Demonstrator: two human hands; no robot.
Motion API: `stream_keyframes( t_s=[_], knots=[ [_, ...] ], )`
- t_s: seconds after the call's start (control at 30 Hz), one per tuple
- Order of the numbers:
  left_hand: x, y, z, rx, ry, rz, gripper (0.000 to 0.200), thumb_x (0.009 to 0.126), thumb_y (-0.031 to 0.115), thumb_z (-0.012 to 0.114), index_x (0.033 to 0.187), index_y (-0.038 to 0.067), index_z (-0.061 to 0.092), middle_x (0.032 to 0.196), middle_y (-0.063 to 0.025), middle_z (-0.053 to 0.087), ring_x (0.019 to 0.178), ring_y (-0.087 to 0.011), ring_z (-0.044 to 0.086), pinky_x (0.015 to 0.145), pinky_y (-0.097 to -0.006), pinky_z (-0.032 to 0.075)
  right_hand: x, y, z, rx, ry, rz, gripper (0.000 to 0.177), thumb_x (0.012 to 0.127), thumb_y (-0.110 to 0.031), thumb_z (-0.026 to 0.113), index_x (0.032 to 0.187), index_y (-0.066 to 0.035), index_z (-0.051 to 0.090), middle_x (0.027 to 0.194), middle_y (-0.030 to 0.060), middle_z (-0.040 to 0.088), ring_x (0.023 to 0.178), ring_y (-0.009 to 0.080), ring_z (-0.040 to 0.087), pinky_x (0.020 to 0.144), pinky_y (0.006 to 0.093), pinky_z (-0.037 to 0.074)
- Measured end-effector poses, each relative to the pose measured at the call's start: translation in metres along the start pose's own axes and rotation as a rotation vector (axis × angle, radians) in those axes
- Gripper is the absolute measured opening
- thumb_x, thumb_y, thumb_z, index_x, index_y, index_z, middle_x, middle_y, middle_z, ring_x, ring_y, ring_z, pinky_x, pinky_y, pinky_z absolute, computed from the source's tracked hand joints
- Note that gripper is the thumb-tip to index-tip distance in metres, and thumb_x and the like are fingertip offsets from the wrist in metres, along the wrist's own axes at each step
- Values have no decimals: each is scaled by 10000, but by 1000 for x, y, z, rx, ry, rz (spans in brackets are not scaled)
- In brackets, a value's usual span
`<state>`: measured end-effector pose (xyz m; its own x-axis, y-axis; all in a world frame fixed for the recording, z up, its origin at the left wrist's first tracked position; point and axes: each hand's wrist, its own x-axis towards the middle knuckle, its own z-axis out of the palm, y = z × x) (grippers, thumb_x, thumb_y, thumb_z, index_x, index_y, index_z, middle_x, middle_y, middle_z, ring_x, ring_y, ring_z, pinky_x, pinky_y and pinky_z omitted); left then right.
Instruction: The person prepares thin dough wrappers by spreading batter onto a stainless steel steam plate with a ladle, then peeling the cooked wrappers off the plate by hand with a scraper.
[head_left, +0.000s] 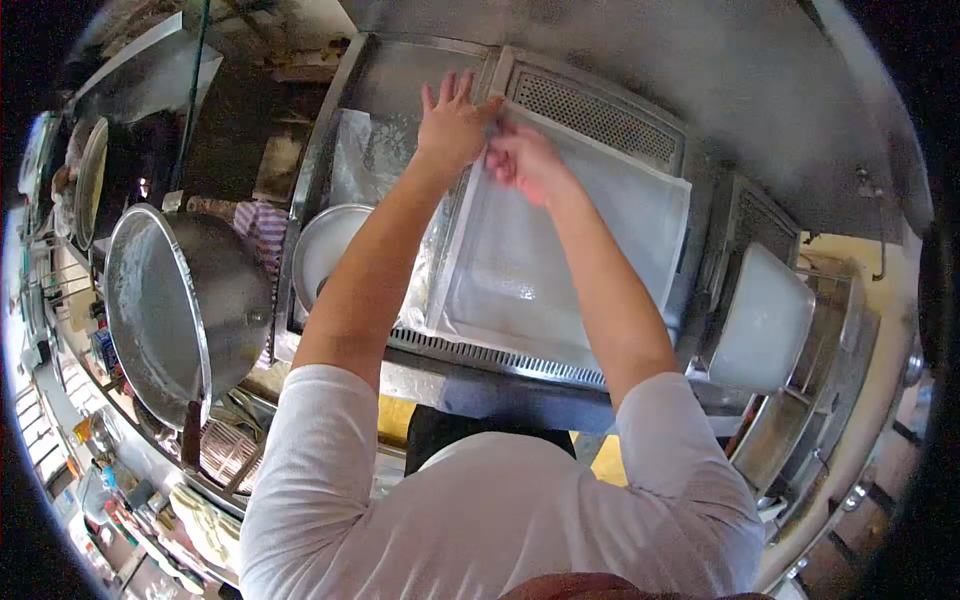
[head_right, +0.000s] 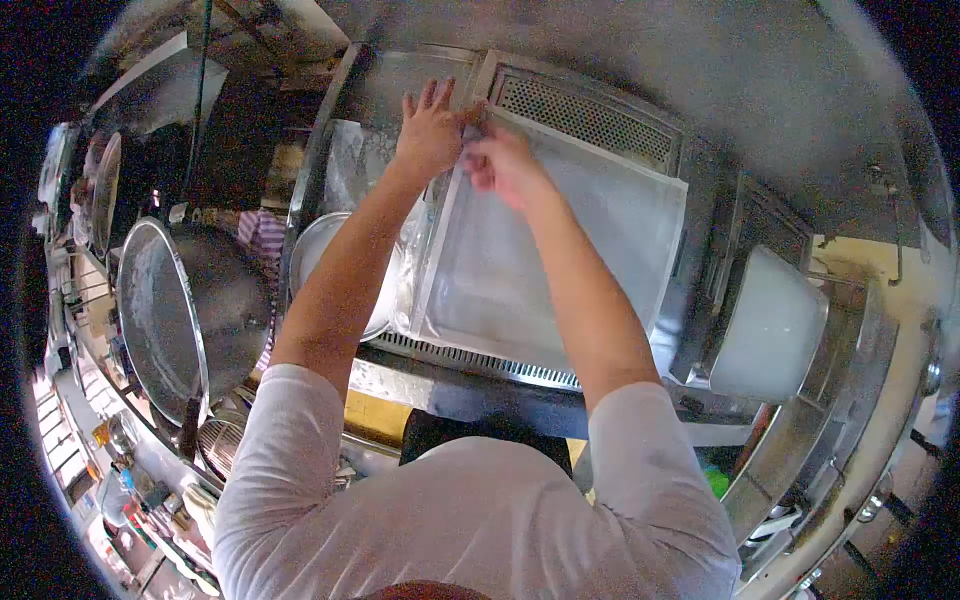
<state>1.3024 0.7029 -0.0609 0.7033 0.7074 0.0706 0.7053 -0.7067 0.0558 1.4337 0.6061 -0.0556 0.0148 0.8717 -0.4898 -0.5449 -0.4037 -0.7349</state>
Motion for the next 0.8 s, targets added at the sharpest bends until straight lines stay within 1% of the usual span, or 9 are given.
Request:
stream_keyframes(
  t_s=[0.07,0.2,0.27,0.43,0.5,0.6,0.63,0.73,0.8],
  knots=[
    [4,-1,3,32,-8,1,569,954,225,529,1496,390,479,1643,-162,279,1515,-415,232,1181,-677,194,-40,28,18,-83,126,60,391,932,-89,588,1319,-56,547,711,54,632,520,155,577,429,318,439],
    [5,1,-4,3,-58,-17,570,964,151,451,1490,365,497,1653,-151,269,1535,-381,202,1209,-656,150,-128,108,47,-580,-83,376,458,917,-68,614,1366,-33,529,659,62,618,453,155,547,428,335,464],
    [5,1,1,-9,-41,-5,585,942,145,483,1493,344,496,1647,-153,279,1531,-383,211,1210,-647,164,-172,100,77,-652,-213,504,445,935,-106,638,1354,-8,526,713,72,645,506,144,576,467,330,491],
    [-41,11,-15,-181,201,94,572,849,117,589,1411,223,582,1538,-186,424,1454,-399,339,1149,-606,313,-174,122,35,-682,-143,197,397,954,-138,652,1320,-13,563,849,84,687,687,127,641,609,318,534],
    [-91,22,-49,-217,120,110,441,788,106,636,1226,132,679,1296,-192,607,1247,-371,549,1009,-537,447,-173,102,22,-992,-67,6,301,952,-134,638,1233,-27,629,901,109,702,723,197,663,666,356,540],
    [-179,41,-47,-264,-198,279,322,760,95,629,1071,77,710,976,-159,708,843,-342,678,820,-499,521,-183,102,16,-1076,-62,-117,233,922,-86,596,1138,-38,668,976,149,707,841,303,682,756,428,542],
    [-202,53,-60,-221,-398,313,323,760,108,629,1074,69,696,926,-156,709,829,-342,683,784,-486,528,-192,101,15,-1074,-43,-118,233,922,-86,596,1138,-38,668,976,149,707,841,303,682,756,428,542],
    [-245,65,-57,-205,-342,394,223,818,112,604,1026,38,639,912,-163,709,869,-332,691,812,-463,525,-231,93,7,-1588,-21,5,239,841,-53,570,1048,-51,690,1095,198,703,1108,379,635,962,493,485],
    [-247,70,-59,-185,-271,453,195,843,119,597,1017,34,617,904,-166,709,879,-331,693,824,-459,523,-271,89,-27,-1859,89,82,207,847,-80,584,1014,-52,702,1094,190,711,1092,384,646,984,488,473]
  ],
)
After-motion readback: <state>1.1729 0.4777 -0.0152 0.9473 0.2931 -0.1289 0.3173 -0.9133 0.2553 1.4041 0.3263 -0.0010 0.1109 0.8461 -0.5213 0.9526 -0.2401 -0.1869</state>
